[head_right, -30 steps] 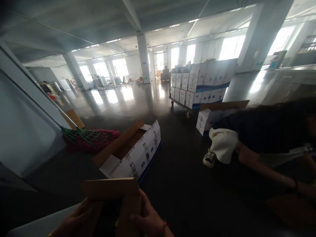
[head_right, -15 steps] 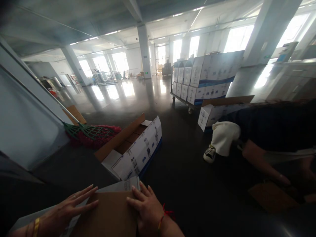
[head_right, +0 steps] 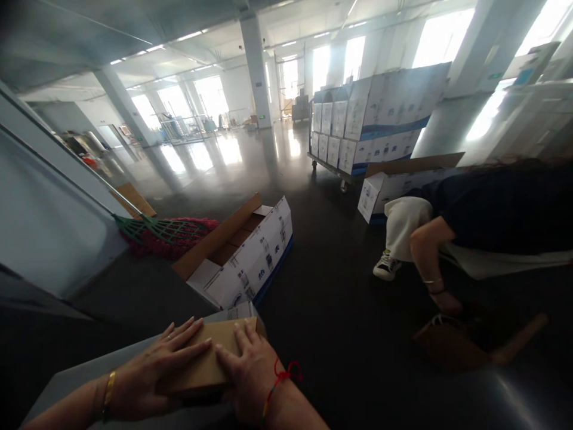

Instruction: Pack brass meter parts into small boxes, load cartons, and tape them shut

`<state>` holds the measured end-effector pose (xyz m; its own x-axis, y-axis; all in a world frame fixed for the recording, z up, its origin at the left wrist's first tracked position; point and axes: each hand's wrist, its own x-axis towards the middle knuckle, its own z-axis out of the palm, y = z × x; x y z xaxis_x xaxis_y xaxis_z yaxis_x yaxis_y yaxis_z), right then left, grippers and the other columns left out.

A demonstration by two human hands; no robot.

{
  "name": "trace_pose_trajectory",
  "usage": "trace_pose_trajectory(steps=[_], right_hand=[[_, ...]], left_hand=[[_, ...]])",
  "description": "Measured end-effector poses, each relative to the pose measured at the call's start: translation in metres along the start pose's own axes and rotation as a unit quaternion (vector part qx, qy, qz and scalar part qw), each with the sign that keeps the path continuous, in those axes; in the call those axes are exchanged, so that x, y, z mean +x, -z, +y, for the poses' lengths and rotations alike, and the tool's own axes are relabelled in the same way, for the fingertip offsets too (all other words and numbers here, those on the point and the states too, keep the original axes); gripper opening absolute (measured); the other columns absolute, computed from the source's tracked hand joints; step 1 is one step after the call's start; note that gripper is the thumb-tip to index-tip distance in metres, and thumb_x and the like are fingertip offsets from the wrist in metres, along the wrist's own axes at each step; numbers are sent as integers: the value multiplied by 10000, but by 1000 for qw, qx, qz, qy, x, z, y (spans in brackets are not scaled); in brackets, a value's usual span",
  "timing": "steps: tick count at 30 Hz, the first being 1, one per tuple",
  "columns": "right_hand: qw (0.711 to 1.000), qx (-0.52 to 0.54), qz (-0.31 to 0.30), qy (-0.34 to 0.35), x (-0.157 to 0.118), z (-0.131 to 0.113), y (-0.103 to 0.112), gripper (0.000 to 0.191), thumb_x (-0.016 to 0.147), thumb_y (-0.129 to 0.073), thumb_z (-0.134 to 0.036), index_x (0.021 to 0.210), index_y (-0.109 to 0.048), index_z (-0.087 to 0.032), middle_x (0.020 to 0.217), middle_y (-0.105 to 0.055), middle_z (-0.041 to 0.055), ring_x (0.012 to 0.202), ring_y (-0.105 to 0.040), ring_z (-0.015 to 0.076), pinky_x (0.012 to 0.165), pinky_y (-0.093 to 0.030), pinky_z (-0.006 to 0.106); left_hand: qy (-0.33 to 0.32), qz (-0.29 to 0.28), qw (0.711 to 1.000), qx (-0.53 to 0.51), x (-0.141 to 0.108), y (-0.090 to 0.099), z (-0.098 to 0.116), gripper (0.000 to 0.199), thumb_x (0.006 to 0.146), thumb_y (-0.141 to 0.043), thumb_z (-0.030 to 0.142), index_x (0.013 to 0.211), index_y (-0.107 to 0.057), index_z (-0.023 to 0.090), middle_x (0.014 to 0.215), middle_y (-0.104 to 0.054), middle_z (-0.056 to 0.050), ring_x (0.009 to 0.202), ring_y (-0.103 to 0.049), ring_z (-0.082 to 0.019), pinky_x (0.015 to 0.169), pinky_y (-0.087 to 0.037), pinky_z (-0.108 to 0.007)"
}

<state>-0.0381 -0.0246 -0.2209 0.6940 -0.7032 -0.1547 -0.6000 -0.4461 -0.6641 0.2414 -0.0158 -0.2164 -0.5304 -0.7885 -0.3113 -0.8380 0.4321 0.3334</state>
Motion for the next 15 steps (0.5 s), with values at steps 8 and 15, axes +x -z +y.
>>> trace_pose_trajectory(steps=[8,15], right_hand=[[978,-103,142,114,-23,26,-39,477,940,-456,-391,1401,-341,-431,1512,-310,24,1398,-243,259,1068,-410,485],[889,-269,322,187,-30,27,-57,500,918,-485,-424,1387,-421,-266,1428,-446,29,1319,-399,286,915,-558,434]], left_hand=[[-152,128,959,201,-10,-21,-5,713,794,-604,367,1437,-296,370,1579,-60,-105,1395,-197,-423,1014,-327,-671],[-215,255,920,206,-19,-45,-1,655,820,-473,165,1426,-309,353,1548,-199,-137,1363,-309,-384,1006,-374,-636]])
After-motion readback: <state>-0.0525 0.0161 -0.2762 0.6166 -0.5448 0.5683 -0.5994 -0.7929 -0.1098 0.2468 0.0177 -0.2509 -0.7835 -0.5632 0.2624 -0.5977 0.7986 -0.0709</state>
